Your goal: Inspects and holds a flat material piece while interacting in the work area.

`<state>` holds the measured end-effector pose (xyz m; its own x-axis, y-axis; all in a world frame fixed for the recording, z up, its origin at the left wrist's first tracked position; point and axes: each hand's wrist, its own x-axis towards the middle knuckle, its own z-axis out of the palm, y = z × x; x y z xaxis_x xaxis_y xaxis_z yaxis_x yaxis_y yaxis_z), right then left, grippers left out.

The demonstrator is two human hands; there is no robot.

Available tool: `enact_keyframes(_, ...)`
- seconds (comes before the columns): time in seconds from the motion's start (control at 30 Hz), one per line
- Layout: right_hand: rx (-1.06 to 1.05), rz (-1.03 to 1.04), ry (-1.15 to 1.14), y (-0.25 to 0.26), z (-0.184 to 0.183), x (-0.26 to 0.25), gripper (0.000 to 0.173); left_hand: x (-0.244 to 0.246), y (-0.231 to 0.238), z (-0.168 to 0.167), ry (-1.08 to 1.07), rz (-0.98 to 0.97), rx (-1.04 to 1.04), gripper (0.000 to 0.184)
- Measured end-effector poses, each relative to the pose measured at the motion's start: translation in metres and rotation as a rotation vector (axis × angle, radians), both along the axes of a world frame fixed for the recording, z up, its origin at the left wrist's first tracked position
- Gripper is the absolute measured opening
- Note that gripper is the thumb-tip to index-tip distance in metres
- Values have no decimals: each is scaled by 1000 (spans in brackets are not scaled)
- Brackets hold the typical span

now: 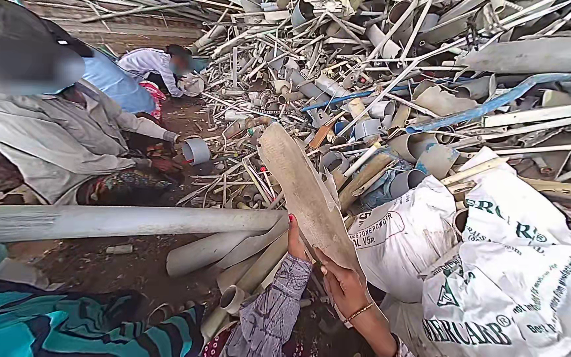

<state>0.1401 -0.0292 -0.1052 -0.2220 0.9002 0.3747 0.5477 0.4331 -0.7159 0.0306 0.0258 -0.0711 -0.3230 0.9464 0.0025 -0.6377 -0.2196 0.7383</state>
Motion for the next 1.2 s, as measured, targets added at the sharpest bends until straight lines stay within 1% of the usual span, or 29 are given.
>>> enact_keyframes(0.1, 59, -120, -97, 5, -5, 4, 44, 0, 0, 2, -46, -15, -14, 51)
enact_keyframes(0.2, 50, -19, -50, -1, -1, 0, 43, -2, 3, -3, -23, -26, 18, 54)
enact_keyframes(0.23, 41, -31, -44, -1, -2, 0, 43, -2, 1, -1, -37, -20, 10, 54)
enact_keyframes(0.3, 23, -118, -82, 2, -5, 3, 43, -2, 0, 6, -84, 3, -25, 49)
enact_keyframes(0.33, 33, -129, -101, 2, -6, 4, 43, -2, 0, 5, -76, -2, -31, 50)
enact_keyframes(0.43, 2, 12, 1, -4, -5, 3, 43, -4, 2, 1, -41, -9, 7, 54)
enact_keyframes(0.47, -5, -9, -14, -3, -5, 5, 43, -5, 1, 3, -57, -4, 16, 53)
enact_keyframes(0.53, 14, -128, -83, 1, -8, 8, 44, -5, 1, 8, -119, 15, 17, 46)
enact_keyframes(0.57, 24, -137, -105, 0, -8, 8, 45, -5, 2, 8, -126, 9, 28, 46)
enact_keyframes(0.63, 78, -35, -67, -5, -12, 3, 43, -8, 5, 5, -113, -4, 56, 51)
enact_keyframes(0.67, 102, 9, -32, -6, -16, 2, 42, -8, 6, 5, -121, 13, 56, 50)
enact_keyframes(0.7, 109, 3, -30, -4, -19, 2, 42, -10, 4, 6, -116, 30, 48, 49)
enact_keyframes(0.77, 110, -95, -79, 3, -21, 6, 43, -11, 2, 9, -77, 59, 14, 49)
enact_keyframes(0.8, 96, -103, -84, 3, -20, 7, 44, -11, 2, 8, -53, 62, 3, 50)
enact_keyframes(0.87, 73, -3, -20, -4, -20, 3, 41, -13, 3, 3, -31, 50, 37, 53)
enact_keyframes(0.9, 68, 46, 32, -5, -21, 1, 41, -15, 4, 3, -52, 48, 67, 51)
enact_keyframes(0.93, 69, 41, 47, -3, -23, 1, 41, -16, 4, 4, -86, 49, 96, 49)
enact_keyframes(0.97, 82, -8, 26, 1, -23, 4, 42, -16, 4, 6, -125, 50, 111, 44)
enact_keyframes(1.03, 95, -83, 1, 7, -25, 8, 43, -13, 3, 4, -120, 43, 80, 44)
enact_keyframes(1.07, 90, -58, 3, 5, -23, 5, 42, -13, 4, 2, -82, 40, 58, 47)
enact_keyframes(1.13, 81, 46, 77, 1, -24, -2, 40, -13, 4, 1, -46, 39, 47, 51)
enact_keyframes(1.2, 86, -12, 33, 5, -25, 0, 42, -13, 2, 5, -44, 44, 48, 48)
